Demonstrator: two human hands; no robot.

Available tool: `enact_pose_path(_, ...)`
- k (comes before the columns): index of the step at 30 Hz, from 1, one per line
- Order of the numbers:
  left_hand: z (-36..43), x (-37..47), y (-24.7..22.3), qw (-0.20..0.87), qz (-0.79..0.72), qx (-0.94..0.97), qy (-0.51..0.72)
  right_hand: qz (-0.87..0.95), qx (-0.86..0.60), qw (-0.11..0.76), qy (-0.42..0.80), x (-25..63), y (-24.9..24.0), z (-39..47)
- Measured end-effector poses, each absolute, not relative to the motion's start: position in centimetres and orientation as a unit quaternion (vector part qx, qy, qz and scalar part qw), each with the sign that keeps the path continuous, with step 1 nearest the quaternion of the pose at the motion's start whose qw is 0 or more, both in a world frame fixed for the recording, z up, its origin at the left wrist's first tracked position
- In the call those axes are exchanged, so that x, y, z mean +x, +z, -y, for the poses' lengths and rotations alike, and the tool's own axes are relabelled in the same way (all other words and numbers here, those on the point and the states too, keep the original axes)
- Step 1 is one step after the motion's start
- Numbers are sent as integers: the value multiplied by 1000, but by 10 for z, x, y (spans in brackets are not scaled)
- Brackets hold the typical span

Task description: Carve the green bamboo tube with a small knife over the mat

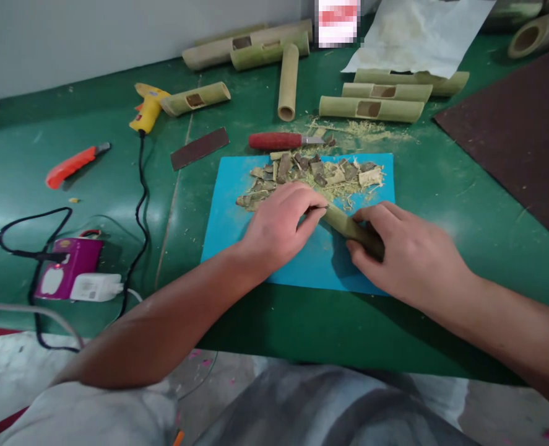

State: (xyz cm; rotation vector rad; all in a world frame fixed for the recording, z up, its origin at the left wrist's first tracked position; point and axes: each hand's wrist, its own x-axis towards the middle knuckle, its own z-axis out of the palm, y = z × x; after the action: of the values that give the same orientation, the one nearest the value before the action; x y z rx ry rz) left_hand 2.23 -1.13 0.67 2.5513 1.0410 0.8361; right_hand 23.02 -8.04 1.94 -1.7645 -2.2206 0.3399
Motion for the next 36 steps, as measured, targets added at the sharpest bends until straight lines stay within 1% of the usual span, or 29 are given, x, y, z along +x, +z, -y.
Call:
enact_pose_path(5,13,24,3,107,-358,881,291,759,-625,132,126,229,20,81)
enact_pose_path(13,21,27,5,93,-290,901,308,772,-612,134,107,225,19,83)
enact_pose_path(17,22,29,5,79,-301,897,313,775,-606,134,115,224,19,82)
enact_pose_path(21,24,31,6,101,-291,905,292,775,-604,133,127,224,20,81)
enact_pose_path(25,25,31,7,101,-321,896,290,773,-607,138,123,224,19,81)
enact_pose_path(28,25,30,7,123,-316,899,277,776,-604,136,121,224,19,81)
enact_pose_path(36,25,29,5,142,-320,894,280,778,-603,130,119,224,19,81)
